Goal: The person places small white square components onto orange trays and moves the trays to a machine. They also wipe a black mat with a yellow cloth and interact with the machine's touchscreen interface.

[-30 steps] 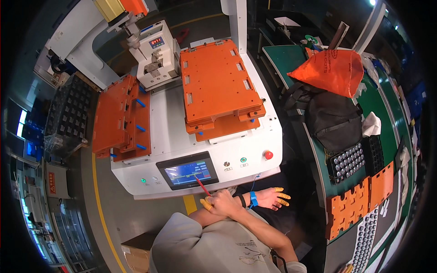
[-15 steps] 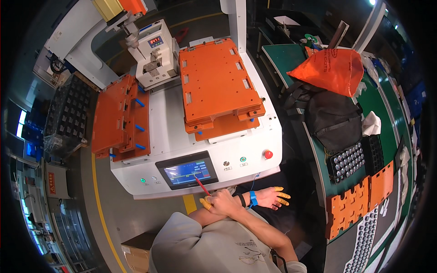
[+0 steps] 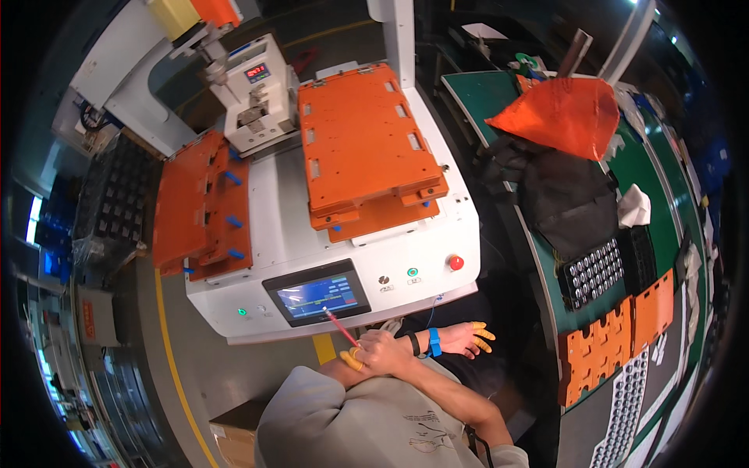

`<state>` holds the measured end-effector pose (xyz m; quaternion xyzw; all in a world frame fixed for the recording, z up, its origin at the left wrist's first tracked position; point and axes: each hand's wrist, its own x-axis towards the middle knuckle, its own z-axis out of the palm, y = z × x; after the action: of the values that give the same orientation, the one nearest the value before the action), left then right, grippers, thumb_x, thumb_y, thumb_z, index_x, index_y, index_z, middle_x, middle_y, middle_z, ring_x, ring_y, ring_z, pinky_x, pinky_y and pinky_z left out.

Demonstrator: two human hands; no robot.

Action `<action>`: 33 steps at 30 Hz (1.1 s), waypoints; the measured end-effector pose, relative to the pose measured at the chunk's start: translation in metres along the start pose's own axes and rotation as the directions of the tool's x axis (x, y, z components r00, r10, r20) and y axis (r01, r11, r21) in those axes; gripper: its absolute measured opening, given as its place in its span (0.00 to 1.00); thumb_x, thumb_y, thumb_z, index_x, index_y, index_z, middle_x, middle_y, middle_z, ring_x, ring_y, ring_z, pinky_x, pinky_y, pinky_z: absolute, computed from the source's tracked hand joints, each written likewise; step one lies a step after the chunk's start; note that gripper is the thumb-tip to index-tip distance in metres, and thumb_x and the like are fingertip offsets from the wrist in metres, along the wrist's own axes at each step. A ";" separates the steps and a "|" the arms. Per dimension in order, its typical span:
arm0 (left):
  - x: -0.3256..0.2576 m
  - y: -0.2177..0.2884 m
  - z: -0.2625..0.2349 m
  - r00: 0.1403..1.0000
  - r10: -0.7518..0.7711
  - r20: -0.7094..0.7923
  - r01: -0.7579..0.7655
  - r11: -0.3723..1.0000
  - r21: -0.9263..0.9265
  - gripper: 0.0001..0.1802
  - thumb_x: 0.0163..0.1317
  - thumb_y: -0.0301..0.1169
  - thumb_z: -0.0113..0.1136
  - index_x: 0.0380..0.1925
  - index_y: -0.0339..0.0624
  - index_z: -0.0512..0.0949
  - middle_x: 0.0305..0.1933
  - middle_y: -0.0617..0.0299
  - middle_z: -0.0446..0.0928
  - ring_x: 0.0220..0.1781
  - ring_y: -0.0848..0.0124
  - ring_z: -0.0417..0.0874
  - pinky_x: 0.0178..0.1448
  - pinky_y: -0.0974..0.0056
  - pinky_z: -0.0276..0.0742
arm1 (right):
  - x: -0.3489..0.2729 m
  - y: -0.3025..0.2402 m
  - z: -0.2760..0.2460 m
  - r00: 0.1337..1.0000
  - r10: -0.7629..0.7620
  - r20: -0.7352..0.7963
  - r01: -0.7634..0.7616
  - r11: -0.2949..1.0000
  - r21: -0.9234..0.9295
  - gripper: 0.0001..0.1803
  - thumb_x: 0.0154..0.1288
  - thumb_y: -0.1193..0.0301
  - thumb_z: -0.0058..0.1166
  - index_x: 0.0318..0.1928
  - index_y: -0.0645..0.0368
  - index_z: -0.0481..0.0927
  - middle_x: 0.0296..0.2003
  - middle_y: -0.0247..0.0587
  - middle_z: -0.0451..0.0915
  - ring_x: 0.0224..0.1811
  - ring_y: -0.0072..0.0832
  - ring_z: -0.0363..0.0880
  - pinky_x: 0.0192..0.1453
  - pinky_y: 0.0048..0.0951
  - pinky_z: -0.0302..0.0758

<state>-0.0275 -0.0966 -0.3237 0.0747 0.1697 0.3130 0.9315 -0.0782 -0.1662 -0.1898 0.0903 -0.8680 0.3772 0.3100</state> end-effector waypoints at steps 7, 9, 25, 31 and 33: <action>-0.024 0.014 0.063 0.696 0.706 0.134 0.118 -0.296 0.948 0.10 0.65 0.34 0.57 0.32 0.38 0.79 0.32 0.57 0.79 0.36 0.61 0.81 0.39 0.60 0.79 | 0.004 -0.023 -0.005 0.994 -0.103 0.030 0.101 0.994 0.051 0.15 0.49 0.69 0.61 0.16 0.58 0.69 0.14 0.37 0.69 0.20 0.34 0.72 0.24 0.34 0.69; -0.027 0.023 0.068 0.634 0.654 0.413 0.085 -0.589 0.803 0.08 0.58 0.32 0.62 0.26 0.40 0.78 0.27 0.60 0.73 0.35 0.64 0.76 0.38 0.59 0.75 | 0.000 -0.023 0.000 0.996 -0.093 0.018 0.091 0.994 0.061 0.14 0.48 0.69 0.61 0.16 0.59 0.69 0.14 0.37 0.69 0.20 0.34 0.72 0.24 0.35 0.69; -0.012 0.004 0.041 0.858 0.411 0.308 0.196 -0.817 0.542 0.06 0.58 0.35 0.57 0.27 0.47 0.78 0.32 0.64 0.72 0.42 0.68 0.72 0.46 0.64 0.67 | -0.004 -0.013 -0.006 0.995 -0.050 -0.088 0.049 0.999 -0.009 0.16 0.45 0.71 0.62 0.14 0.57 0.65 0.15 0.35 0.68 0.20 0.32 0.71 0.25 0.32 0.69; -0.012 0.002 0.040 0.867 0.383 0.318 0.182 -0.838 0.514 0.07 0.60 0.35 0.56 0.31 0.46 0.80 0.34 0.63 0.72 0.45 0.67 0.71 0.51 0.62 0.64 | -0.006 -0.008 -0.001 0.985 -0.040 -0.166 0.047 0.998 0.037 0.20 0.52 0.71 0.64 0.14 0.57 0.65 0.14 0.34 0.67 0.18 0.33 0.73 0.21 0.33 0.66; -0.012 0.002 0.041 0.874 0.379 0.304 0.179 -0.832 0.525 0.07 0.59 0.35 0.57 0.31 0.47 0.80 0.34 0.63 0.72 0.45 0.67 0.71 0.51 0.62 0.64 | -0.007 -0.005 0.004 0.978 -0.028 -0.205 0.040 0.997 0.059 0.20 0.54 0.71 0.64 0.15 0.58 0.66 0.14 0.35 0.67 0.17 0.33 0.73 0.18 0.33 0.64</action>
<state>-0.0227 -0.1031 -0.2819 0.8776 0.4588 0.1185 0.0728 -0.0728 -0.1729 -0.1926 0.0756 -0.8177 0.4061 0.4009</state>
